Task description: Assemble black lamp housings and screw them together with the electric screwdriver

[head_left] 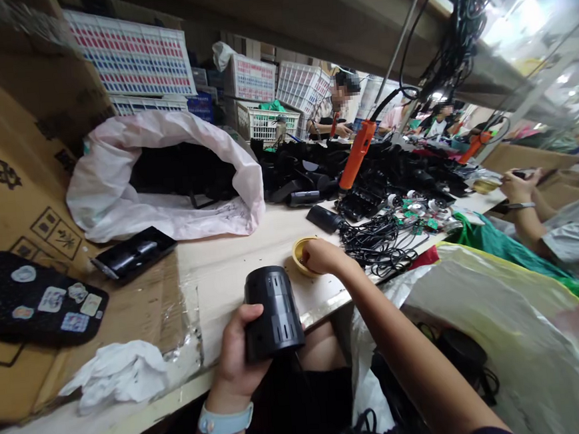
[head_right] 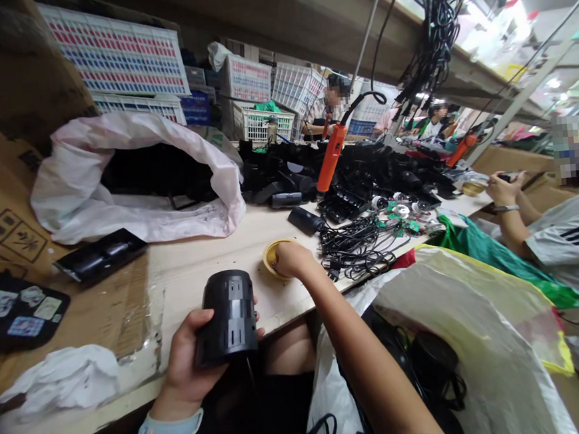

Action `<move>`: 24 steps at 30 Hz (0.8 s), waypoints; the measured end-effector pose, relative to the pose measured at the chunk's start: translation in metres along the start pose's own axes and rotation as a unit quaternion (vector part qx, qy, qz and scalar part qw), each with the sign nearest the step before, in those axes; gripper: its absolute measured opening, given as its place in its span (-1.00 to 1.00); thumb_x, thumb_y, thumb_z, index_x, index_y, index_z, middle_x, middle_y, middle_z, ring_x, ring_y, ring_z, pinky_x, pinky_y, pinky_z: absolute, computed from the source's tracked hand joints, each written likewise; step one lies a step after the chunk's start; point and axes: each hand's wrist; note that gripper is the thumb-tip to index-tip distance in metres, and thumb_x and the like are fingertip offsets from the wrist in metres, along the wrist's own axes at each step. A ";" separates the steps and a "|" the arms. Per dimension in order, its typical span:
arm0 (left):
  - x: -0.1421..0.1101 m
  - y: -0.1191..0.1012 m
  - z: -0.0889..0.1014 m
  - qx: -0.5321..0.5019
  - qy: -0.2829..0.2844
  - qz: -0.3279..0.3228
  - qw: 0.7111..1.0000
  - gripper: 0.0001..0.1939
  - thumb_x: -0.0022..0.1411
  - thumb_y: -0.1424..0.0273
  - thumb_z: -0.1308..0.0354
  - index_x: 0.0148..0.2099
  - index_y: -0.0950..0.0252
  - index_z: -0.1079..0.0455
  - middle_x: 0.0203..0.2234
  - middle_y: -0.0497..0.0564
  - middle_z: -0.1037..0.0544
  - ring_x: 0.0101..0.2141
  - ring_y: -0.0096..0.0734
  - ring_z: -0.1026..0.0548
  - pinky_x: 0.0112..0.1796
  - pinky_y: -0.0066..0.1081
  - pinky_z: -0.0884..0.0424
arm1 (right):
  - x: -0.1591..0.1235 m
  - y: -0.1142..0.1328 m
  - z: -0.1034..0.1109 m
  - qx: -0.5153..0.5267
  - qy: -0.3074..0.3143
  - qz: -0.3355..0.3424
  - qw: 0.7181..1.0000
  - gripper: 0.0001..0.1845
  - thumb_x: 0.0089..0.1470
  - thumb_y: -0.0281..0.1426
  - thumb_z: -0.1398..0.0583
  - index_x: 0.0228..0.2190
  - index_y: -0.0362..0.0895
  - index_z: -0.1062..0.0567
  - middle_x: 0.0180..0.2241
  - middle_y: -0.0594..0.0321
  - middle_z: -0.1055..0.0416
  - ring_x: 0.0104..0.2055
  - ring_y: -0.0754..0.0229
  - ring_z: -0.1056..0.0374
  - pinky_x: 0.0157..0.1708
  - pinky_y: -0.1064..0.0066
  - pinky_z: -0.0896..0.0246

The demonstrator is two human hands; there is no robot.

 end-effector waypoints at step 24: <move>0.005 0.009 -0.001 0.077 -0.036 -0.121 0.989 -0.57 0.00 0.37 -0.30 -0.04 0.32 -0.42 -0.22 0.01 -0.59 -0.27 -0.23 -0.56 -0.25 -0.39 -0.48 | -0.107 0.043 0.001 0.345 -0.060 0.356 0.866 -0.90 0.10 -0.53 -0.25 -0.43 -0.12 -0.53 -0.32 0.27 -0.31 -0.20 0.21 -0.30 -0.18 0.38 -0.21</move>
Point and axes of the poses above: each hand's wrist, its own x-axis towards the middle knuckle, its own z-axis out of the back of the hand, y = z × x
